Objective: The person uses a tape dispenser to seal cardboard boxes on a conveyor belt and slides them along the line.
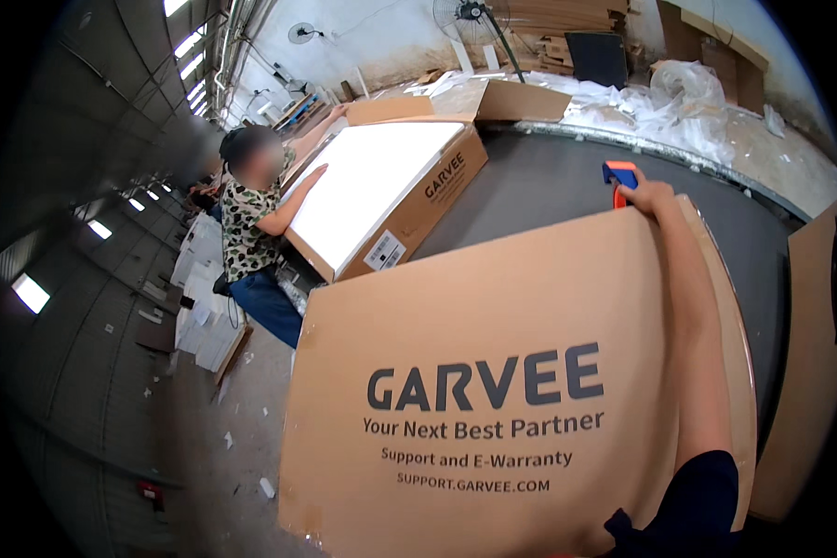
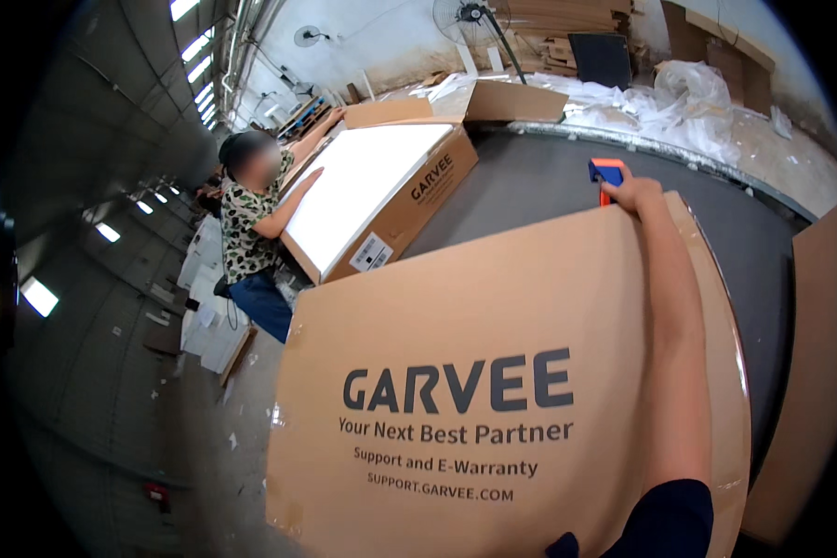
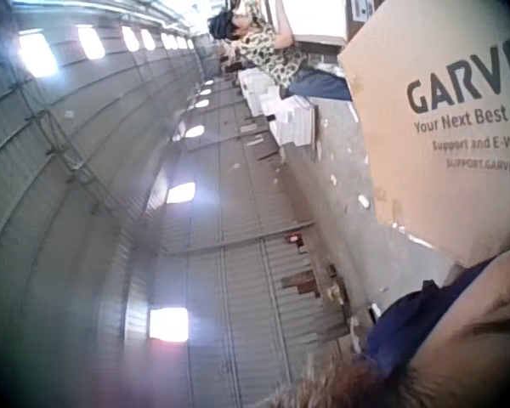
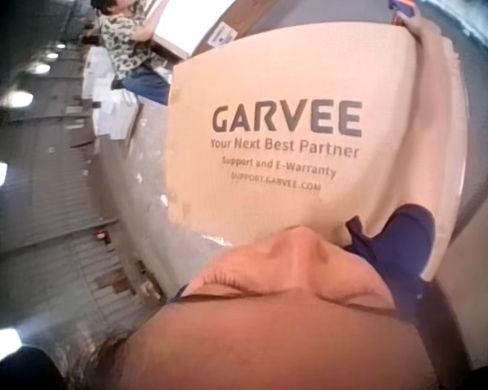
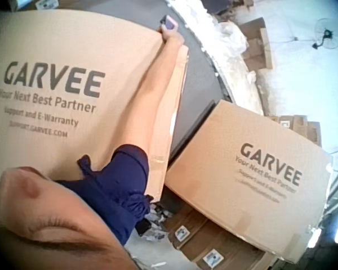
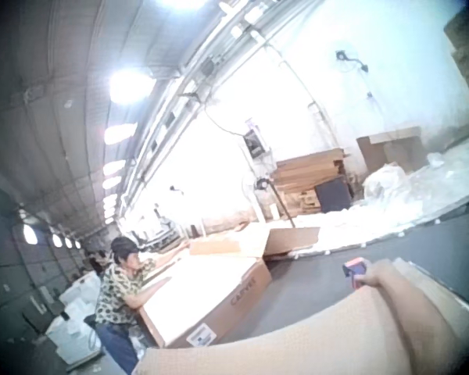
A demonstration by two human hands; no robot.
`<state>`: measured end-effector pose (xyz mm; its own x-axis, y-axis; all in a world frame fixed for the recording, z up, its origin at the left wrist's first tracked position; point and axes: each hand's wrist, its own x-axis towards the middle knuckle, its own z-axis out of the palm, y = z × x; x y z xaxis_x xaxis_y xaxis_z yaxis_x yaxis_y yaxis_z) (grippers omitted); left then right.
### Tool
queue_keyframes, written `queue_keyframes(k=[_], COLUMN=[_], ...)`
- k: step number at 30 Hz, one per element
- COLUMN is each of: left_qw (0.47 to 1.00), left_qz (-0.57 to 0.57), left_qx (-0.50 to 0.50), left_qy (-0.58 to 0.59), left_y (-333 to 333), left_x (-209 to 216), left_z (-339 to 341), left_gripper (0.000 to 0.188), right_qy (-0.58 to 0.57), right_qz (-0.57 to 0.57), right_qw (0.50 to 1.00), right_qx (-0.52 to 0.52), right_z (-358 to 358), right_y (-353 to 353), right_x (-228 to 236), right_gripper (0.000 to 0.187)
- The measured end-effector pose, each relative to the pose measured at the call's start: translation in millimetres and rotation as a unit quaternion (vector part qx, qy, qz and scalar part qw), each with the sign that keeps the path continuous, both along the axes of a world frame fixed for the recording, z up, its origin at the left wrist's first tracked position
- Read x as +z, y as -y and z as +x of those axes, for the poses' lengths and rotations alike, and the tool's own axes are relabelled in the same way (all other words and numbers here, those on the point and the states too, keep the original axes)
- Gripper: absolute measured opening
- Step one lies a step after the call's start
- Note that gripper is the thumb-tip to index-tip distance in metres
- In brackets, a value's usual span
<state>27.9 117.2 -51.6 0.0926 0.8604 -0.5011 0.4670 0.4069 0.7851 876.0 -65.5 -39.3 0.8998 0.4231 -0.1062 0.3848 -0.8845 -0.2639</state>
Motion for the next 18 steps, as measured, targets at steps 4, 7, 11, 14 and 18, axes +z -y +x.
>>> queue_keyframes(k=[4, 7, 11, 14, 18], left_qw=[1.0, 0.999, 0.999, 0.999, 0.998], left_qz=[0.028, 0.032, 0.044, 0.05, 0.05], left_qx=[0.002, -0.003, 0.004, 0.001, -0.014], left_qy=[0.003, 0.007, 0.01, 0.014, 0.021], left_y=[14.3, 18.0, 25.1, 25.3, 18.5], left_x=[-1.0, -6.3, 0.2, 3.0, -2.7], left_z=[2.4, 6.8, 8.7, 10.9, 12.3], left_gripper=[0.064, 0.064, 0.063, 0.063, 0.062], right_qy=[0.02, 0.02, 0.006, 0.013, 0.055], right_qz=[0.032, 0.025, 0.029, 0.059, 0.065], right_qw=[0.999, 0.999, 0.999, 0.997, 0.993], right_qx=[0.008, -0.004, -0.022, -0.045, -0.083], right_z=[-17.1, -19.2, -47.3, -65.1, -78.4], right_y=[8.4, 23.9, 49.1, 65.3, 81.9], right_x=[16.3, 1.6, 1.9, -0.7, -10.3], right_gripper=[0.085, 0.084, 0.085, 0.084, 0.084])
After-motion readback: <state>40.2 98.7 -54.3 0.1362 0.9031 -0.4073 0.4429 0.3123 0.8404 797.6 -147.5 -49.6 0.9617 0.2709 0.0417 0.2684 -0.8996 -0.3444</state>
